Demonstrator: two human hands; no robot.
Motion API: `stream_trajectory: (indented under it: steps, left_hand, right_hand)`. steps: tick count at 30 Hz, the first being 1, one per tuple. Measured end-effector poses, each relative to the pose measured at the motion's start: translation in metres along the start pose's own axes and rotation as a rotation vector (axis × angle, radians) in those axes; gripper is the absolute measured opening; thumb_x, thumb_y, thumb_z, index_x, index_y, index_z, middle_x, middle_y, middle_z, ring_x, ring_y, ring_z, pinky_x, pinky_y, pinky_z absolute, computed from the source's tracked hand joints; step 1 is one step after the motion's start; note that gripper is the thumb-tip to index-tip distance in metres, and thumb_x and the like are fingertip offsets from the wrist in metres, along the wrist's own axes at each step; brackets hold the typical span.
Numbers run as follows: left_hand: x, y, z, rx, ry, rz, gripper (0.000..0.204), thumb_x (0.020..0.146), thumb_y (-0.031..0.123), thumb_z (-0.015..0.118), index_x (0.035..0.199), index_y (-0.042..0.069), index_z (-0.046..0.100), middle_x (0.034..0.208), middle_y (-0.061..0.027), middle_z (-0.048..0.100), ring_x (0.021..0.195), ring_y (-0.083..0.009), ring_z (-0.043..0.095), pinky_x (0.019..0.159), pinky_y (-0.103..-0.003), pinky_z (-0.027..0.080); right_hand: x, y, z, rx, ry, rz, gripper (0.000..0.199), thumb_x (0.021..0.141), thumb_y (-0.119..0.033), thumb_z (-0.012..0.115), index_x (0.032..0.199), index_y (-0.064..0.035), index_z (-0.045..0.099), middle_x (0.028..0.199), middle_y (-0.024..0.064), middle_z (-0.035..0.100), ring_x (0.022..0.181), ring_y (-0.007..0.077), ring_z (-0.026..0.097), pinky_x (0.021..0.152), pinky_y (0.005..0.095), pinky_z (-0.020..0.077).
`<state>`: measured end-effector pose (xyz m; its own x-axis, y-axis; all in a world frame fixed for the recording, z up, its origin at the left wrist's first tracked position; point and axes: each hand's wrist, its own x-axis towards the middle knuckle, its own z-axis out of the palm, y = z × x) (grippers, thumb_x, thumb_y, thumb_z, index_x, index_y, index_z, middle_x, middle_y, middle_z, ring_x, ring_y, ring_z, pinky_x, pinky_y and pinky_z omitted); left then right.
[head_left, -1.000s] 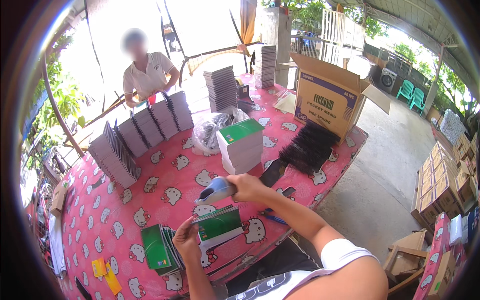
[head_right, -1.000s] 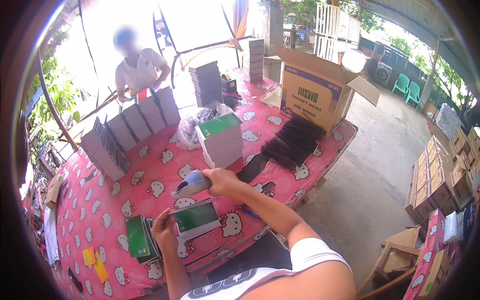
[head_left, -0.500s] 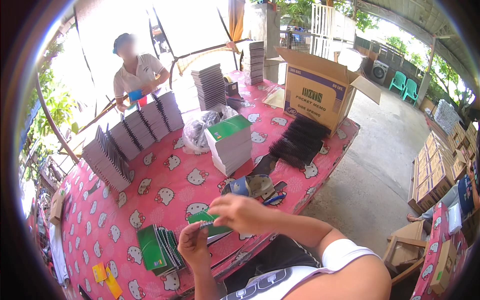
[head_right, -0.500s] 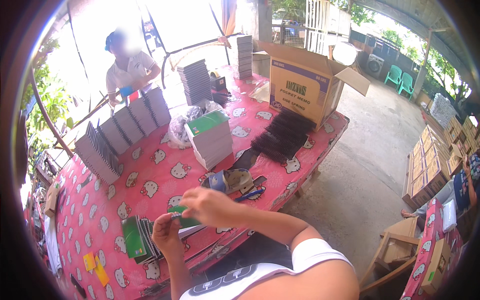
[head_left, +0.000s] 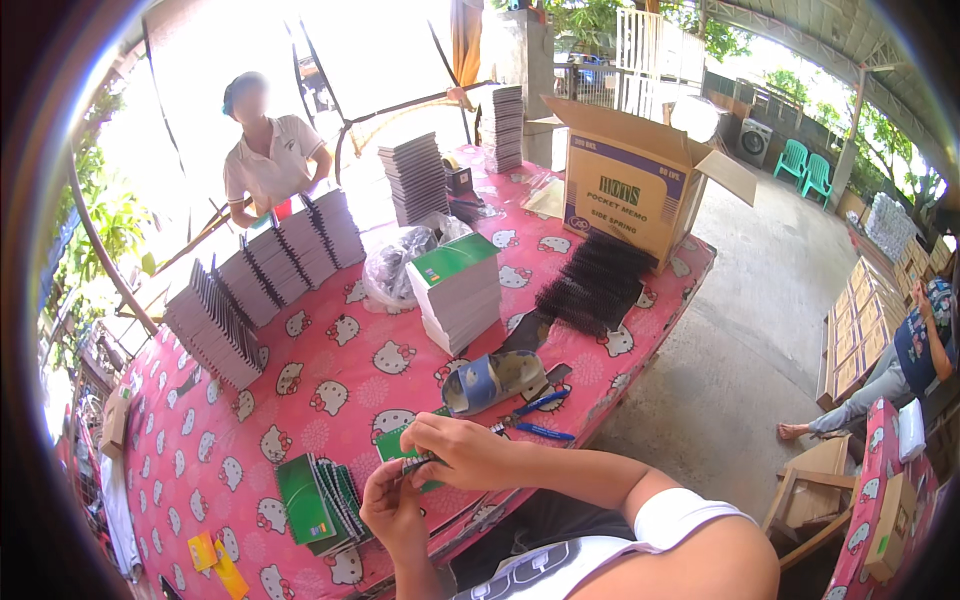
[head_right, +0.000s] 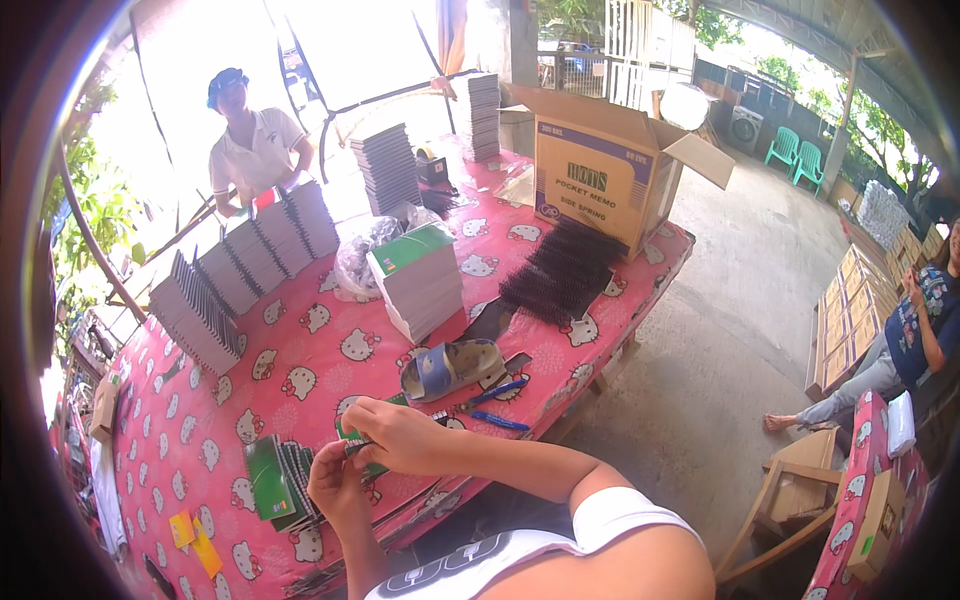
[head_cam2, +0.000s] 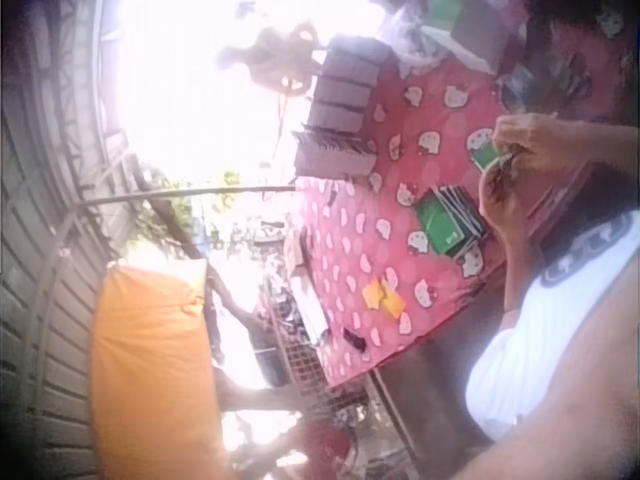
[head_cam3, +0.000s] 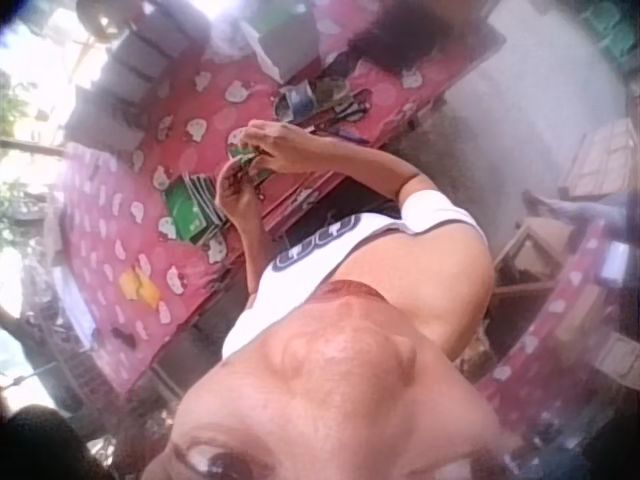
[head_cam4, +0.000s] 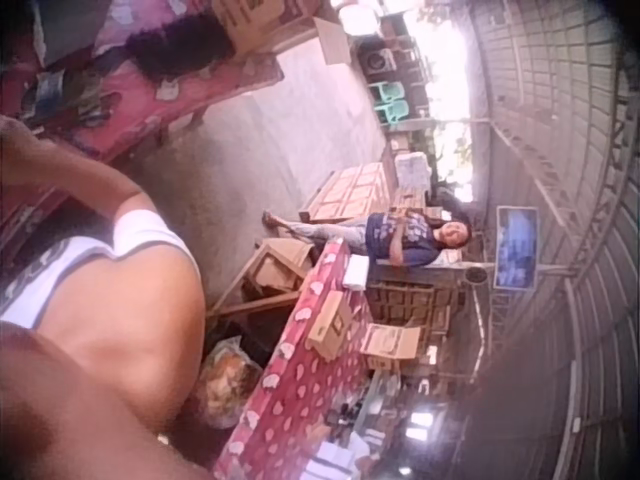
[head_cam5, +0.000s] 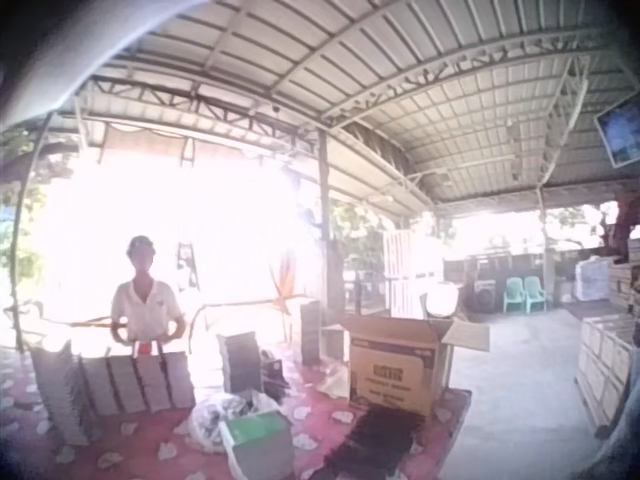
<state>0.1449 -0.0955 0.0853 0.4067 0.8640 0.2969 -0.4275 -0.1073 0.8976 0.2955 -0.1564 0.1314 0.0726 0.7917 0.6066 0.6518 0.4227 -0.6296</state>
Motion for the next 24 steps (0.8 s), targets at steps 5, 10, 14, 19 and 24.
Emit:
stream_trajectory:
  steps: [5, 10, 14, 19, 24]
  left_hand:
    - [-0.003, 0.017, 0.003, 0.096, -0.023, -0.058, 0.023, 0.086, -0.011, 0.061, 0.108, -0.007, 0.061, 0.098, -0.0079, 0.067, 0.085, -0.0097, 0.062, 0.072, -0.019, 0.049]
    - [-0.004, 0.004, -0.002, 0.109, -0.01, 0.021, 0.022, 0.085, -0.01, 0.062, 0.107, -0.005, 0.064, 0.096, -0.0072, 0.067, 0.085, -0.01, 0.063, 0.07, -0.02, 0.049]
    - [-0.012, 0.006, -0.01, 0.235, 0.013, 0.116, 0.02, 0.085, -0.01, 0.063, 0.104, -0.005, 0.064, 0.095, -0.0081, 0.067, 0.087, -0.012, 0.063, 0.073, -0.021, 0.05]
    - [-0.014, 0.006, -0.013, 0.069, 0.014, 0.042, 0.016, 0.084, -0.01, 0.064, 0.099, -0.002, 0.064, 0.095, -0.009, 0.067, 0.087, -0.0139, 0.064, 0.075, -0.024, 0.051]
    - [-0.015, 0.009, -0.014, 0.026, -0.036, 0.16, 0.016, 0.084, -0.014, 0.06, 0.095, -0.003, 0.064, 0.096, -0.0099, 0.068, 0.091, -0.015, 0.065, 0.079, -0.025, 0.053]
  right_hand:
    - [-0.001, 0.0, 0.002, 0.063, -0.014, 0.036, 0.028, 0.076, -0.01, 0.071, 0.097, -0.0038, 0.055, 0.09, 0.0118, 0.054, 0.082, 0.0336, 0.058, 0.068, 0.0413, 0.0464]
    - [0.001, 0.0, 0.003, 0.018, 0.024, -0.02, 0.025, 0.078, -0.011, 0.073, 0.097, -0.0059, 0.058, 0.082, 0.0088, 0.052, 0.072, 0.0266, 0.057, 0.065, 0.0372, 0.047]
    - [0.007, -0.007, 0.008, 0.082, 0.065, -0.045, 0.02, 0.076, -0.006, 0.073, 0.093, -0.0038, 0.062, 0.082, 0.0099, 0.056, 0.074, 0.0272, 0.059, 0.067, 0.0359, 0.0482]
    - [0.004, -0.018, 0.001, 0.044, -0.004, 0.06, 0.016, 0.074, 0.005, 0.068, 0.088, -0.0014, 0.067, 0.084, 0.0127, 0.064, 0.077, 0.0262, 0.065, 0.066, 0.0334, 0.0517]
    - [0.001, -0.027, 0.01, 0.04, 0.018, 0.046, 0.026, 0.072, 0.016, 0.06, 0.091, -0.0001, 0.068, 0.084, 0.0114, 0.064, 0.072, 0.0223, 0.065, 0.061, 0.0295, 0.0526]
